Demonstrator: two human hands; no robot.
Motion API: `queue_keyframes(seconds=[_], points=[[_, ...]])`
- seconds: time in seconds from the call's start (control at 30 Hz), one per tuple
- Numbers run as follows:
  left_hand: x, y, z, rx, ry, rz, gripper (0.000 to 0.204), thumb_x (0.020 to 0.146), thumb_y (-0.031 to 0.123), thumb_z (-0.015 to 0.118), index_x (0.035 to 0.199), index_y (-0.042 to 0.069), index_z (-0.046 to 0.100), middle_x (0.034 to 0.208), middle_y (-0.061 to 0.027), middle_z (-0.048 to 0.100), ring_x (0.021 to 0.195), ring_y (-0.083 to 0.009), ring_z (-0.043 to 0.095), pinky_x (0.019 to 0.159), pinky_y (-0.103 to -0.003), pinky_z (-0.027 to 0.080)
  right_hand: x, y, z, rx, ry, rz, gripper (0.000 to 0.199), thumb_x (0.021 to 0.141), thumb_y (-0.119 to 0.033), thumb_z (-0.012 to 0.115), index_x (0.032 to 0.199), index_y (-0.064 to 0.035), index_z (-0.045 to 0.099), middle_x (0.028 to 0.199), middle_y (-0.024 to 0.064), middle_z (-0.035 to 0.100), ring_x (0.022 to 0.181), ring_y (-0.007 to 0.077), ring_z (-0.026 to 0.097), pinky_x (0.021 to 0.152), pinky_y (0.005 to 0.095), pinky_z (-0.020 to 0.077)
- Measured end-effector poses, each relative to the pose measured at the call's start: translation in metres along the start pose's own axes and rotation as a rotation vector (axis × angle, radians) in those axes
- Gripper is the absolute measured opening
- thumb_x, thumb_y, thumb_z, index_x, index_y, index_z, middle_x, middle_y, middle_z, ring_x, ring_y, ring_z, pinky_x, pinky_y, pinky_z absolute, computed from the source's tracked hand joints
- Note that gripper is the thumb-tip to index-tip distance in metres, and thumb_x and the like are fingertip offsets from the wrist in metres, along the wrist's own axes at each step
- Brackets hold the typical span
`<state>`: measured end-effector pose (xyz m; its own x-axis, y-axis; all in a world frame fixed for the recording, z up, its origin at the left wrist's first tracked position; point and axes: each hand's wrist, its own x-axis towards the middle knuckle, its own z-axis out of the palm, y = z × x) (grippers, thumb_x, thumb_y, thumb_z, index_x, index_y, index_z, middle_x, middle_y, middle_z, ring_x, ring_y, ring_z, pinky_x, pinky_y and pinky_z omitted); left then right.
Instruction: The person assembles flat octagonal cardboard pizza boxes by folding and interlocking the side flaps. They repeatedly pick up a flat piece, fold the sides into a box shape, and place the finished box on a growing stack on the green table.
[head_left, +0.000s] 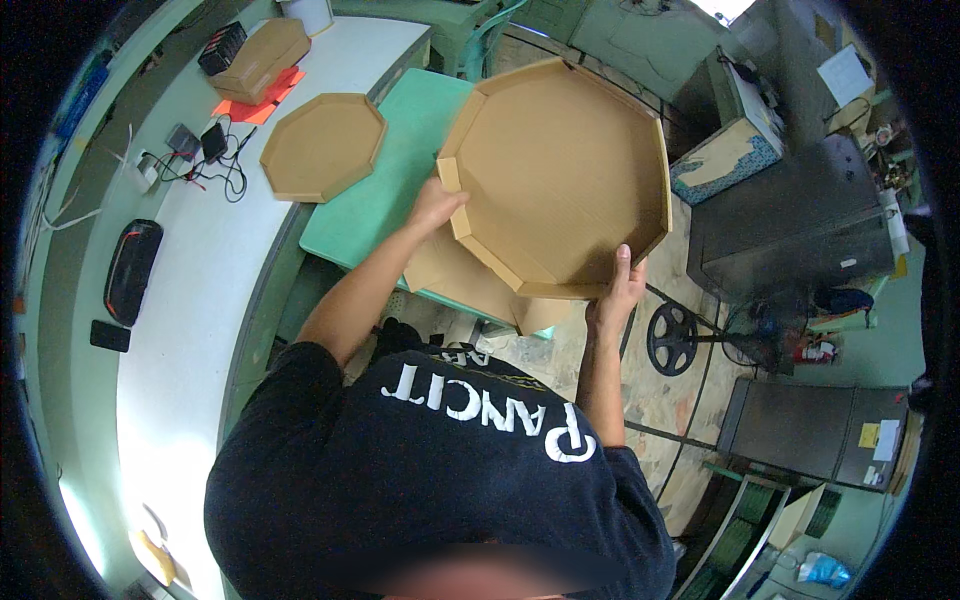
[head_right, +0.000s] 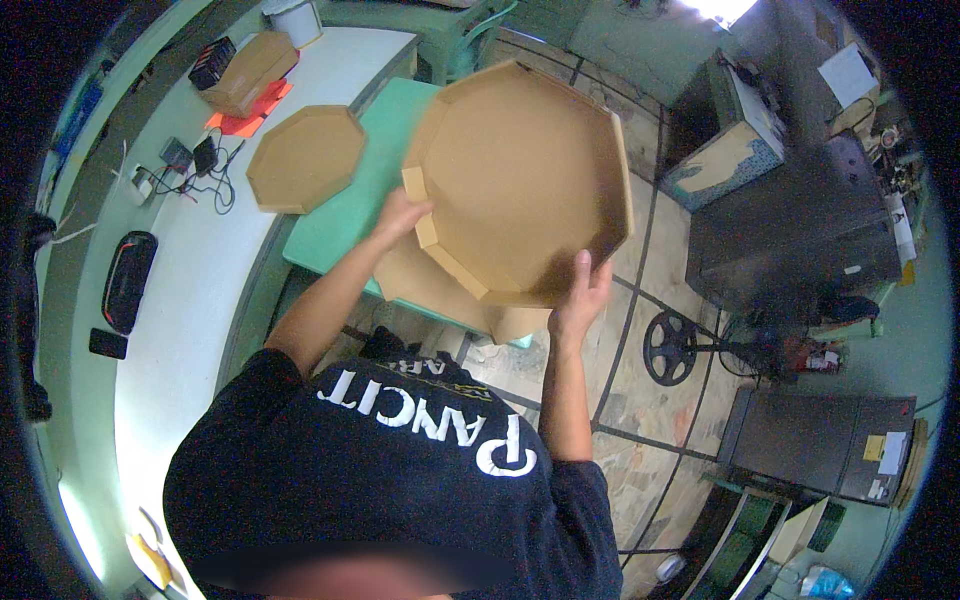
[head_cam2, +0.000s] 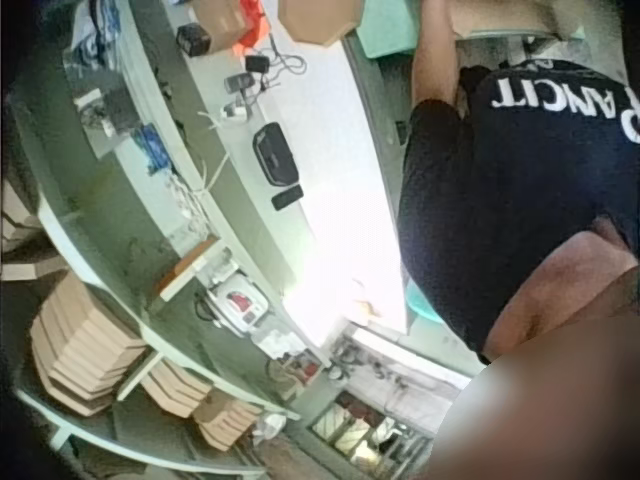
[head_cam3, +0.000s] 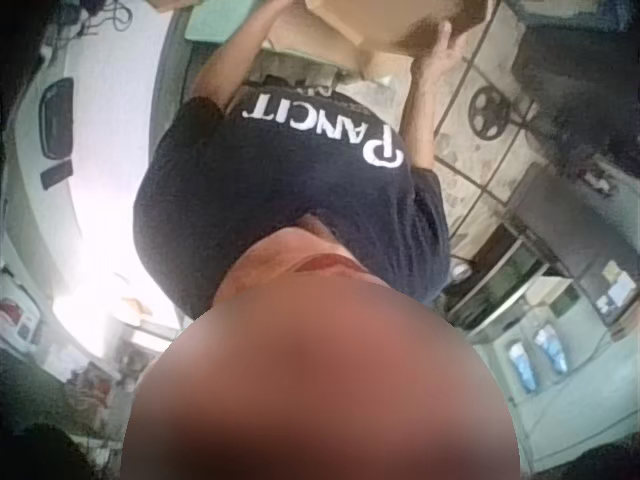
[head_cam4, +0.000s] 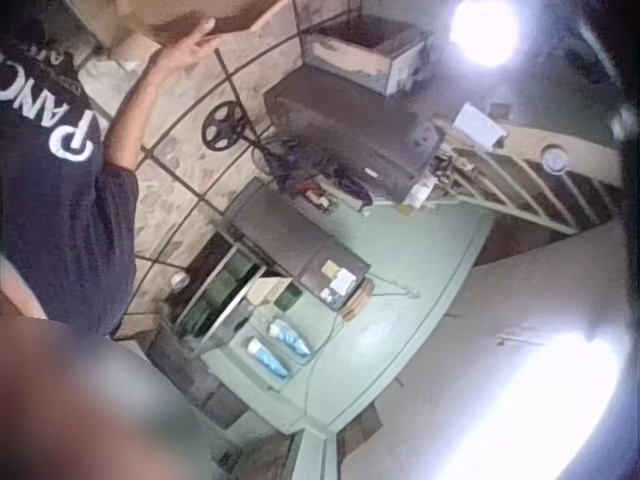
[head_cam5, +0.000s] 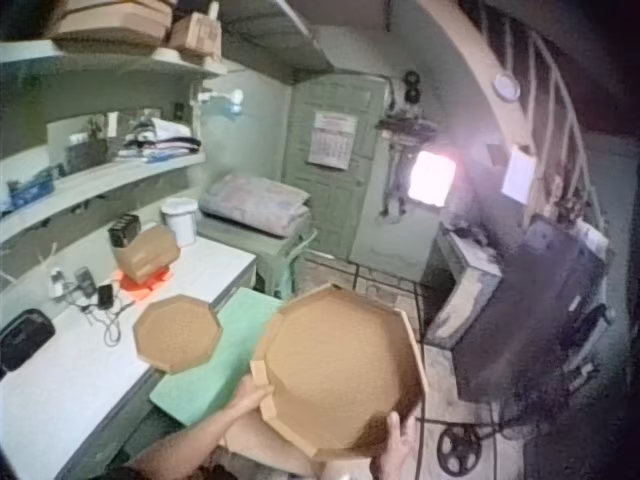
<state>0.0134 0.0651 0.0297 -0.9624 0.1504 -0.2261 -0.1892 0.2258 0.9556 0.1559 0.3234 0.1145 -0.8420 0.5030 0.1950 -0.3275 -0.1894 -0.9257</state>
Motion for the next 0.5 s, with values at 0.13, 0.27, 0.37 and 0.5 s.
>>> queue_keyframes(seconds=[0.13,0.27,0.37,0.5], points=[[-0.002,-0.007,-0.029,-0.733,-0.206,-0.162,0.037,0.089,0.027,0.064,0.117,0.002,0.058,0.097,-0.0059,0.065,0.082,-0.0191,0.063,0.075,-0.035,0.052,0.024,0.026,-0.009,0.065,0.079,0.171,0.036,0.097,-0.020,0.055,0.127,-0.0032,0.049,0.109,0.0047,0.060,0.099,0.0167,0.057,0.086,0.0332,0.0477],[0.000,-0.027,-0.062,-0.714,-0.223,-0.096,0.028,0.094,0.027,0.060,0.109,0.004,0.060,0.088,-0.0017,0.063,0.075,-0.0126,0.061,0.067,-0.028,0.052,0.034,0.080,-0.002,0.131,0.084,0.452,0.039,0.097,-0.023,0.051,0.130,-0.0021,0.047,0.115,0.0068,0.059,0.104,0.0198,0.058,0.091,0.0359,0.0475],[0.013,-0.048,-0.091,-0.593,-0.057,-0.134,0.021,0.095,0.021,0.056,0.104,0.004,0.062,0.084,-0.0021,0.062,0.074,-0.0103,0.060,0.065,-0.026,0.051,0.044,0.125,0.014,0.290,0.054,0.632,0.038,0.096,-0.021,0.050,0.129,-0.0014,0.047,0.118,0.0099,0.058,0.109,0.0229,0.058,0.095,0.0390,0.0473],[0.041,-0.071,-0.143,0.100,0.199,-0.056,0.022,0.096,0.022,0.053,0.106,0.005,0.064,0.085,-0.0066,0.066,0.071,-0.0162,0.062,0.068,-0.031,0.052,0.079,0.180,0.042,0.184,0.034,0.644,0.030,0.094,-0.025,0.054,0.117,-0.0048,0.054,0.110,0.0066,0.063,0.102,0.0221,0.062,0.091,0.0381,0.0515]])
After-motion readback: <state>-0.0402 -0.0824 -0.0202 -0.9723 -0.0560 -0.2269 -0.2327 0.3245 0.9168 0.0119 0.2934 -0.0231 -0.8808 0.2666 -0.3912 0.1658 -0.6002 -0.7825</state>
